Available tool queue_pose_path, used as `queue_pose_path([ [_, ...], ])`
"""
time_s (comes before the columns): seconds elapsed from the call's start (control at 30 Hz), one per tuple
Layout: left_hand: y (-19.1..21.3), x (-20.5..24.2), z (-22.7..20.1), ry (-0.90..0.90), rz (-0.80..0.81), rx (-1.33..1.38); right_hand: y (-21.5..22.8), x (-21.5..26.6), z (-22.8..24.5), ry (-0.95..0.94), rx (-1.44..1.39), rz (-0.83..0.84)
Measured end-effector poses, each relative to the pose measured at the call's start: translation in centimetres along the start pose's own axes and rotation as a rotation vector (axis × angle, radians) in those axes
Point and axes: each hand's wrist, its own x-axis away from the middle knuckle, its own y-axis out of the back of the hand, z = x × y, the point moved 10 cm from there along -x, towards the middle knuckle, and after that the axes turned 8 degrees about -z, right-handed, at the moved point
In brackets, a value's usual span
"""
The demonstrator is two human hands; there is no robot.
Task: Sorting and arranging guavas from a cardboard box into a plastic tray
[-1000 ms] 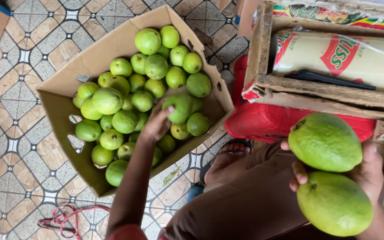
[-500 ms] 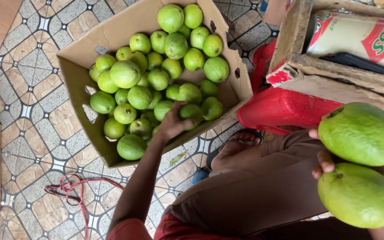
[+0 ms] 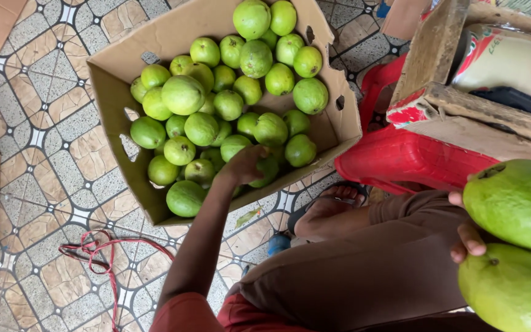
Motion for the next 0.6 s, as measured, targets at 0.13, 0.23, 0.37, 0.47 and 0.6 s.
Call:
queue_pose_path([
  [0.13,4.2,-1.0,-2.9,0.001,0.001,0.039,-5.4,-5.7,-7.4,-0.04,0.016,0.088],
  [0.23,9.0,-4.7,-5.5,0.035,-0.123,-0.041,-10.5,-8.8,-9.1,0.033,0.012,0.08],
  [0.37,14.3,-16.3,-0.9,-0.005,-0.69,-0.018,-13.8,-8.0,-4.9,0.094,0.004,0.024],
  [0.47,18.3,-20.9,-1.3,0.163,-0.808,-0.257,-10.4,-2.3,-3.7,0.065,-0.004,0.0],
  [0.6,20.0,-24.3,0.1,0.421,-0.639,-0.348,-7.3,0.7,-4.6,0.035,-0.007,-0.031],
])
